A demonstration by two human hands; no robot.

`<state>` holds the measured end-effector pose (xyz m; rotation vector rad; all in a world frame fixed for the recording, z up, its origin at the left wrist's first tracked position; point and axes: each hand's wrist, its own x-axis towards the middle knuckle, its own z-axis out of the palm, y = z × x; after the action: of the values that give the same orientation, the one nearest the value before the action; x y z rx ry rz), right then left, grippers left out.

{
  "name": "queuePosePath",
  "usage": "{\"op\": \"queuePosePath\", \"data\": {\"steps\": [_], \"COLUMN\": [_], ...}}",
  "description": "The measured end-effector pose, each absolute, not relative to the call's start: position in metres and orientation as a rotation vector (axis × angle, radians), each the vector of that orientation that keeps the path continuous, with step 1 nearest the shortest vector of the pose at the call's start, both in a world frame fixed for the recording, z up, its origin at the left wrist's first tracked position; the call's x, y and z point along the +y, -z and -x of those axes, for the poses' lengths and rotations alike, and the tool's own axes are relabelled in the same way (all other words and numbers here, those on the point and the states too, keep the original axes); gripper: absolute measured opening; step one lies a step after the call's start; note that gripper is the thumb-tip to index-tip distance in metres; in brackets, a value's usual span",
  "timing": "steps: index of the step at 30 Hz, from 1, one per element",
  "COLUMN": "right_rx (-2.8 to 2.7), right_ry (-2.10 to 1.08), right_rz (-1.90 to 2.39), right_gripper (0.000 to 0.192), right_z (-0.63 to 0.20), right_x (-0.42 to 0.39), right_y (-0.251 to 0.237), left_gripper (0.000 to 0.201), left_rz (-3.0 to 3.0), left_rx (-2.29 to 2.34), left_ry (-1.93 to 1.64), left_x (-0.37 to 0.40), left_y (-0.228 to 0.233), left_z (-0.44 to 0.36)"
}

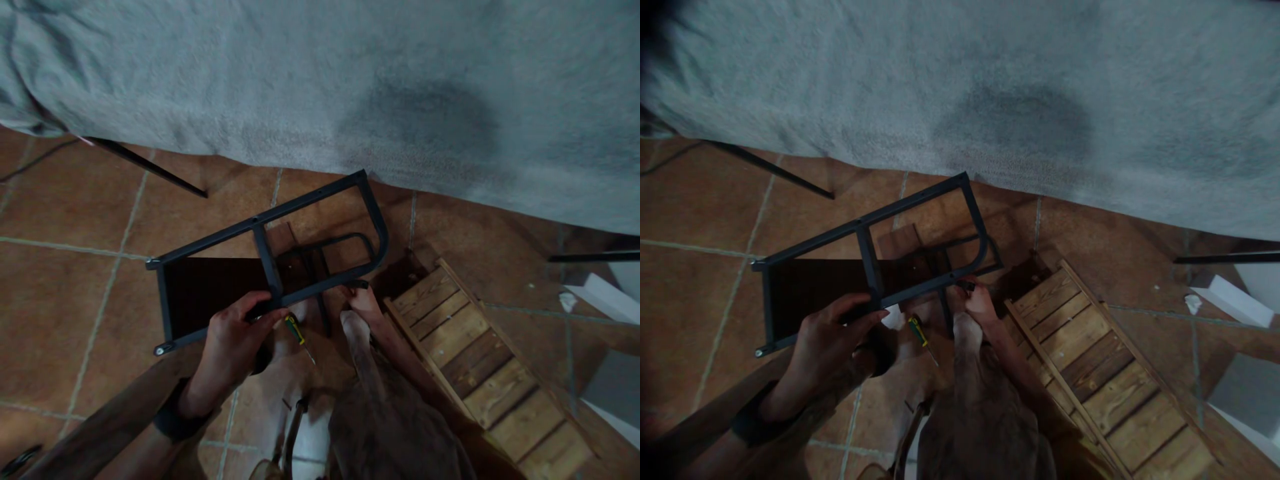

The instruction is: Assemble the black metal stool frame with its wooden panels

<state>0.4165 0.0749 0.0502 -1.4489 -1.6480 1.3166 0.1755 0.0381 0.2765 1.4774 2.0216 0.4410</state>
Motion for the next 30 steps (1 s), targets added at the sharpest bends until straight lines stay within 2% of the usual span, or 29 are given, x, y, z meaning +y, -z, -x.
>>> {"op": "queuePosePath", "data": {"steps": [10, 18, 24, 30], "right_rx": [-1.549, -1.681, -1.872, -2.095], "right_ry": [-1.402, -1.532, -1.466, -1.38], "right_rz": [1.389, 1.198, 1.136, 1.115], "right_gripper": [0.025, 0.038, 0.047, 0.043], "right_z": [-0.419, -0.431, -0.425, -0.416], "right_x": [0.073, 0.062, 0.064, 0.067], "right_y": [-0.055, -0.071, -0.072, -0.08], "left_gripper": [0.036, 0.037, 0.036, 0.039], "left_rz": [-1.518, -1.511, -1.517, -1.417], "left_rx": [2.021, 2.034, 2.039, 2.07], "left_ry": [-0.394, -0.43, -0.404, -0.384], "left_x": [0.034, 0.034, 0.034, 0.037], "left_y": [-0.271, -0.271, -0.273, -0.276], "left_z": [-0.17, -0.17, -0.169, -0.171]}}
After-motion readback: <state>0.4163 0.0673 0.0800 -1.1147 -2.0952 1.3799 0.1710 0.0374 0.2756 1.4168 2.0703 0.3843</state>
